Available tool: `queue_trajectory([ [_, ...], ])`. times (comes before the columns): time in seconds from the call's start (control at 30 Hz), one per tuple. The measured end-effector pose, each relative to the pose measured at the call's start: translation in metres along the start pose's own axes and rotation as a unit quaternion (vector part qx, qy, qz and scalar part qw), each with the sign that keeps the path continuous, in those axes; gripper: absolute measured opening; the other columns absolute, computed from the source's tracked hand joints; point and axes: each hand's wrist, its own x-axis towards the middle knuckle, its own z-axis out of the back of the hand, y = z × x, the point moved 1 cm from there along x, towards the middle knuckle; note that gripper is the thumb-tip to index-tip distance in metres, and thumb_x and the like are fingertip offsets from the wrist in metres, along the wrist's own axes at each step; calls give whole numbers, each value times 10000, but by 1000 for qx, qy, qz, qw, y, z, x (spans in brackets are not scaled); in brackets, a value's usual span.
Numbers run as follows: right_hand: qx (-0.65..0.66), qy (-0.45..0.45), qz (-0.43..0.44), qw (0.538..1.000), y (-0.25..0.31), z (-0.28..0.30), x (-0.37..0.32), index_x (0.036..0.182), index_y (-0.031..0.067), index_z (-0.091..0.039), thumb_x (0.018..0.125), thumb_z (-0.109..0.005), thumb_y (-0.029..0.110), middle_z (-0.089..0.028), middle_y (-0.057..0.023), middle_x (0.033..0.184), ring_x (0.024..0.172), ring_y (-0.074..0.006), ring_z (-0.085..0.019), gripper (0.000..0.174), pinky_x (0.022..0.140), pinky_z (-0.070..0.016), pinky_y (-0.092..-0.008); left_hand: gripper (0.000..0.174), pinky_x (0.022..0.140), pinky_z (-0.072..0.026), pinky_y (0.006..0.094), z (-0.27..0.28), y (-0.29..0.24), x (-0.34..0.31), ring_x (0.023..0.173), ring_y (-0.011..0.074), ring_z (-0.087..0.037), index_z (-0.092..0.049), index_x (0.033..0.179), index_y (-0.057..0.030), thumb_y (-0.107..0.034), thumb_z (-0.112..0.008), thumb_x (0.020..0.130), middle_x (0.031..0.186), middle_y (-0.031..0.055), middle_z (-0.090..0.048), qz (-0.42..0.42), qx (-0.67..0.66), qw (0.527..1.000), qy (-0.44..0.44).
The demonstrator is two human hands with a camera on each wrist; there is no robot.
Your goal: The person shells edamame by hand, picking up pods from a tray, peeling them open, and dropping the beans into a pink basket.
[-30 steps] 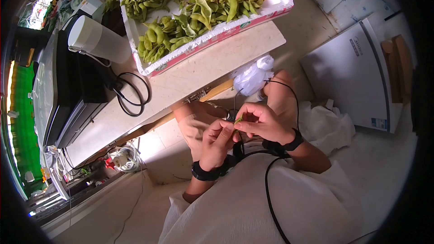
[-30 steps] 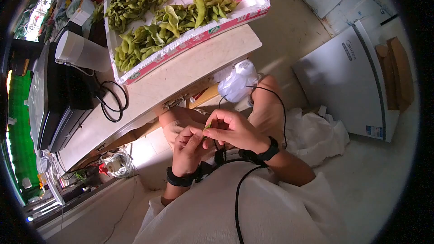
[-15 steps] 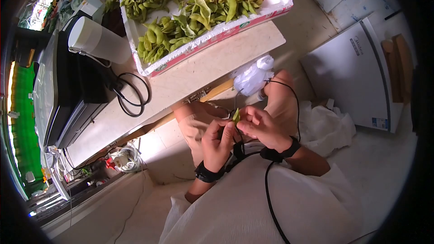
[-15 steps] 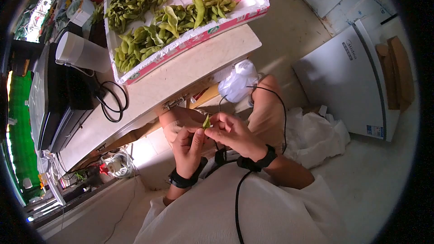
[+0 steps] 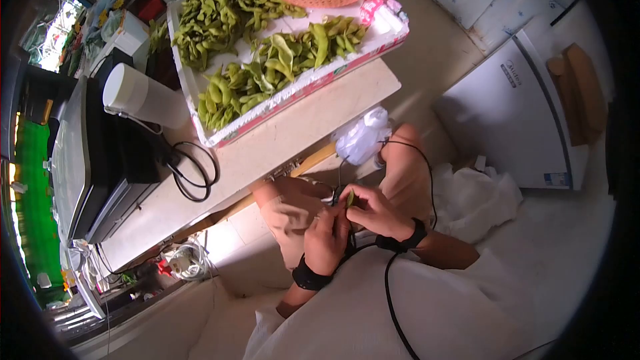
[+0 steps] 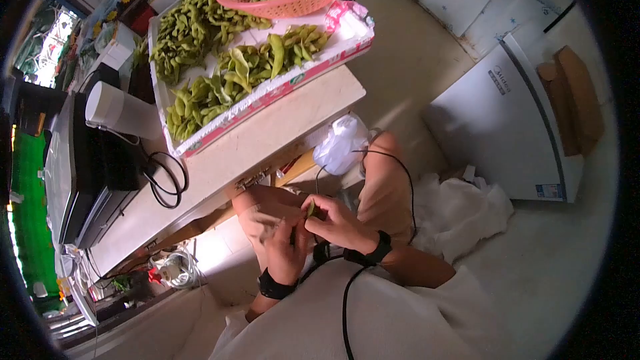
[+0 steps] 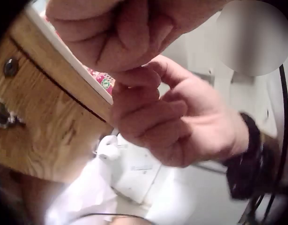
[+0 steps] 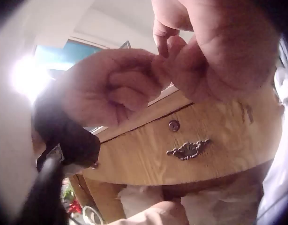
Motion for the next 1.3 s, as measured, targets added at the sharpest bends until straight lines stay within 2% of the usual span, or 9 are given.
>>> queue_trajectory([
  [0.17,11,-39,8,999,4,1,-1,964,22,-520,845,-488,62,-503,26,715,600,-29,-447,129,507,-374,-195,194,562,-468,370,-4,4,6,691,315,-602,-589,1006,-16,9,-602,814,780,160,-584,-59,25,997,-44],
  [0.37,143,-31,-43,988,1,9,-1,940,33,-528,930,-493,98,-472,32,720,574,-21,-376,74,477,-303,-174,126,607,-476,312,10,3,12,661,227,-611,-605,982,-7,-21,-564,863,755,130,-605,49,-66,996,-27],
  [0.4,163,-18,-37,986,-1,14,0,924,40,-554,927,-558,235,-454,57,690,579,-2,-382,195,483,-325,-171,129,611,-473,295,9,5,12,660,200,-607,-608,989,-8,-34,-562,871,743,115,-610,57,-71,996,-24],
  [0.67,12,-5,-1,1000,17,21,5,883,32,-594,885,-620,188,-529,61,773,699,-5,-465,158,596,-395,-163,174,665,-474,283,1,11,0,732,179,-602,-593,1047,8,-91,-538,914,828,110,-619,72,-125,990,-9],
  [0.77,8,-73,54,996,44,34,12,884,60,-616,877,-621,159,-530,72,710,604,-3,-449,100,510,-351,-159,229,720,-461,261,2,13,1,809,164,-590,-548,1131,2,-104,-502,934,926,96,-611,92,-237,967,-35],
  [0.83,-30,-128,88,987,77,52,22,932,28,-614,878,-619,158,-587,32,823,751,-26,-513,141,663,-434,-190,261,751,-449,246,6,17,1,852,157,-580,-518,1180,-4,-105,-475,944,973,88,-601,104,-326,939,-23],
  [0.93,14,-224,162,961,111,81,41,923,49,-612,878,-615,157,-516,76,753,632,6,-412,118,543,-334,-154,354,746,-410,212,8,29,-4,891,118,-519,-440,1241,-12,-3,-373,894,1069,99,-556,225,-514,827,44],
  [1.13,-135,-334,357,862,158,118,103,1001,15,-597,883,-600,114,-495,69,702,598,-2,-394,154,507,-310,-168,430,722,-422,225,7,28,-12,784,101,-491,-349,1292,-26,48,-338,869,1140,126,-512,158,-473,866,48],
  [1.3,-90,-312,325,888,161,112,97,1009,7,-583,883,-595,104,-517,57,721,630,-13,-419,159,537,-345,-181,474,750,-468,286,8,19,-15,817,155,-531,-311,1323,-32,95,-335,867,1254,143,-431,135,-475,869,32],
])
